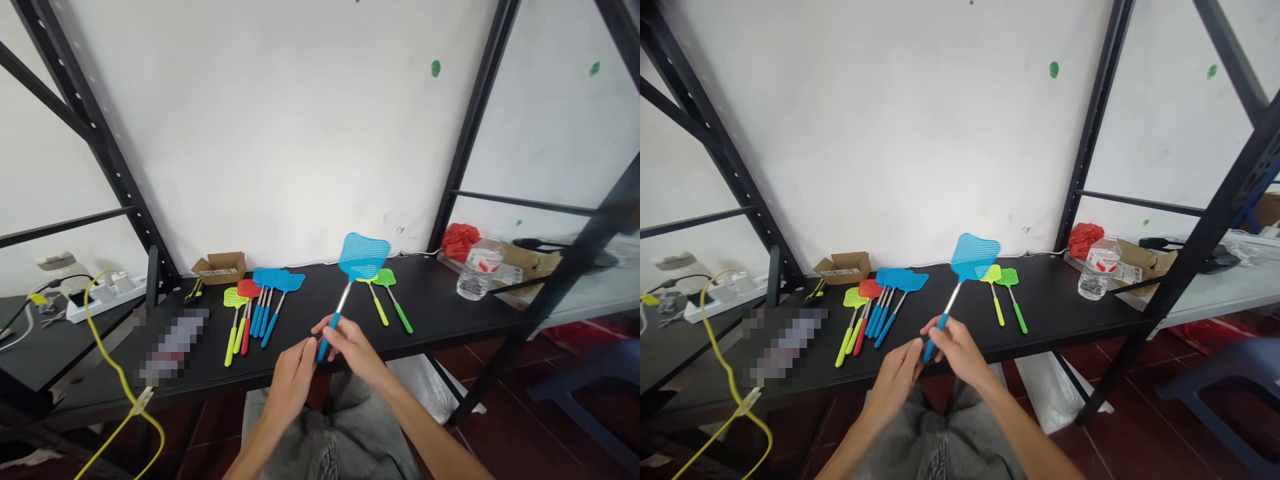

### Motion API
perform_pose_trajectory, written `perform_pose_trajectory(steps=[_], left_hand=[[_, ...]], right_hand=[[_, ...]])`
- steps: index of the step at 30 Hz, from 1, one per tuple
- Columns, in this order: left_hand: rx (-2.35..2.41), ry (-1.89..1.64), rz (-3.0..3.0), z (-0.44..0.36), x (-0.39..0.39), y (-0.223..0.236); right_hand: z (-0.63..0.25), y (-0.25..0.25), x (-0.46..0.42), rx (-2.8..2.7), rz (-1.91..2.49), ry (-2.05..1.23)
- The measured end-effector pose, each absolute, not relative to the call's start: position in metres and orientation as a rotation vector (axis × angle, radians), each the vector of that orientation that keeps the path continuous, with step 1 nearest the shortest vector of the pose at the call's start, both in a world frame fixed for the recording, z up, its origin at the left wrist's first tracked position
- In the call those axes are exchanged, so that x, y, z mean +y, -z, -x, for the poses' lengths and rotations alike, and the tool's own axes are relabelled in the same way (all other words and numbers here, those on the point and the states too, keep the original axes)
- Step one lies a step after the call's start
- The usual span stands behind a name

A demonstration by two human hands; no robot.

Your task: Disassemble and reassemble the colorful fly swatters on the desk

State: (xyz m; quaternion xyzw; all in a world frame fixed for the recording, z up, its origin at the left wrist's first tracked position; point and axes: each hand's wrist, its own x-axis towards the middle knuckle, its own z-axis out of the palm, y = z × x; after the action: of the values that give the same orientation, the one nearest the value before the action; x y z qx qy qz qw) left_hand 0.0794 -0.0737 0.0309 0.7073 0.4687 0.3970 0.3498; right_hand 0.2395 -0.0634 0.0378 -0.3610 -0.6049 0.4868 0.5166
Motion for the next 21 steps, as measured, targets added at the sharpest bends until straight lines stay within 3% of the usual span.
perform_pose_trajectory(steps=[4,8,13,21], left_hand=[[1.552,-1.020,-2.385,-0.051,-0.056,-0.030],[1.874,-0.926,-2.572,-0.032,-0.036,-0.007],[1.921,-0.724,-2.648,-0.031,-0.033,0.009],[1.880,-0.755,-2.673,-0.035,-0.039,-0.001]], right_hand=[[-0.286,-0.030,-0.040,-1.420,1.195,-0.844],[-0.325,-0.020,-0.025,-1.521,1.565,-0.493],[-0.328,-0.008,-0.019,-1.581,1.726,-0.365],[-0.319,-0.012,-0.027,-1.670,1.874,-0.016]])
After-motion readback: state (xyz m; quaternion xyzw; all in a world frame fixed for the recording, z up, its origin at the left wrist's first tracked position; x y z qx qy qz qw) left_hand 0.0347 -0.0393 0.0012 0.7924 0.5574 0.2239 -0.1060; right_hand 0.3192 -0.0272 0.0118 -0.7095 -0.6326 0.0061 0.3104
